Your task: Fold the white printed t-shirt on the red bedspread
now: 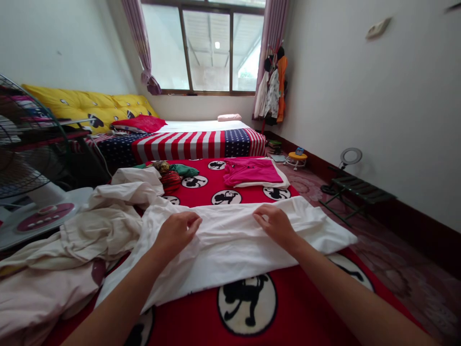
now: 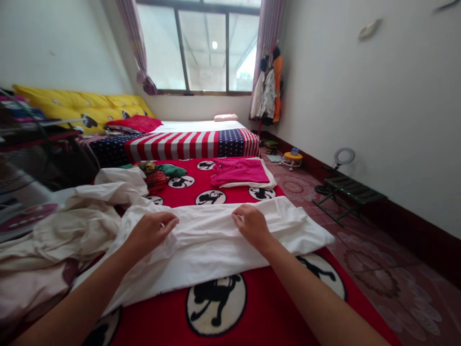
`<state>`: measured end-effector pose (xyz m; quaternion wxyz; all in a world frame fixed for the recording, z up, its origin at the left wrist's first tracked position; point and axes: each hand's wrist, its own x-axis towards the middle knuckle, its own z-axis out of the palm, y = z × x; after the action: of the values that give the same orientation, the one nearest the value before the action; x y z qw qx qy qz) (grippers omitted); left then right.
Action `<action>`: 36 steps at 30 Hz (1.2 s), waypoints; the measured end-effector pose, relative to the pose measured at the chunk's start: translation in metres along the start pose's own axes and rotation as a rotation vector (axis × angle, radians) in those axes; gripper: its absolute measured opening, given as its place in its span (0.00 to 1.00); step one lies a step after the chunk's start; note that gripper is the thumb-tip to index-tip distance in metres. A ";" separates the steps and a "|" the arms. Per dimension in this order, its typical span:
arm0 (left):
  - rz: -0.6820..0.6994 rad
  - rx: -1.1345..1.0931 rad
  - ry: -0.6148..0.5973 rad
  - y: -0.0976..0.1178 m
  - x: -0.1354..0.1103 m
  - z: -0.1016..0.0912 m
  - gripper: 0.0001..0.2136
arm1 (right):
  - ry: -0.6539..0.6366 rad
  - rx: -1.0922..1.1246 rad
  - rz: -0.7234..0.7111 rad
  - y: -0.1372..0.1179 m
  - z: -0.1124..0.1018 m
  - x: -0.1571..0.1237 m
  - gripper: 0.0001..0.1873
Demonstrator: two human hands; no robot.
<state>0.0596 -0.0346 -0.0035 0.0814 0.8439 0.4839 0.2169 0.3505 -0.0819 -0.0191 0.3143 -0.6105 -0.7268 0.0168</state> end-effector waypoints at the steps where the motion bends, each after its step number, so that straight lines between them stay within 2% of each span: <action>1: 0.004 -0.017 0.067 -0.005 0.006 0.006 0.14 | -0.002 -0.011 0.026 0.001 0.004 0.011 0.07; 4: -0.014 -0.056 0.184 -0.023 0.015 0.025 0.17 | -0.039 -0.039 0.068 0.003 0.023 0.043 0.08; 9: -0.055 -0.104 0.220 -0.038 0.009 0.043 0.21 | -0.190 -0.096 0.120 0.001 0.051 0.084 0.09; 11: -0.043 -0.083 0.174 -0.038 0.005 0.045 0.24 | -0.223 -0.122 0.130 0.001 0.056 0.093 0.07; 15: -0.100 0.137 -0.041 -0.036 0.003 0.047 0.34 | -0.199 -0.175 0.168 0.003 0.063 0.096 0.09; 18: -0.147 0.272 -0.131 -0.037 0.003 0.050 0.36 | -0.210 -0.212 0.213 0.002 0.065 0.092 0.09; 20: -0.161 0.304 -0.152 -0.038 0.003 0.052 0.36 | -0.205 -0.234 0.227 0.005 0.059 0.089 0.09; 23: -0.164 0.319 -0.148 -0.040 0.003 0.056 0.36 | -0.157 -0.285 0.262 0.023 0.034 0.085 0.09; 27: -0.158 0.306 -0.110 -0.041 0.003 0.059 0.36 | -0.077 -0.410 0.425 0.068 -0.015 0.078 0.10; 30: -0.160 0.294 -0.105 -0.041 0.003 0.059 0.36 | -0.055 -0.501 0.576 0.102 -0.043 0.075 0.12; 33: -0.161 0.300 -0.109 -0.041 0.003 0.059 0.35 | -0.085 -0.538 0.688 0.124 -0.057 0.072 0.16; 36: -0.154 0.301 -0.100 -0.042 0.002 0.059 0.35 | -0.126 -0.513 0.699 0.138 -0.063 0.069 0.15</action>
<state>0.0543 -0.0070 -0.0701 -0.0054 0.8166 0.5696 0.0928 0.4972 -0.0070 0.0050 0.0831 -0.8758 -0.4751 -0.0218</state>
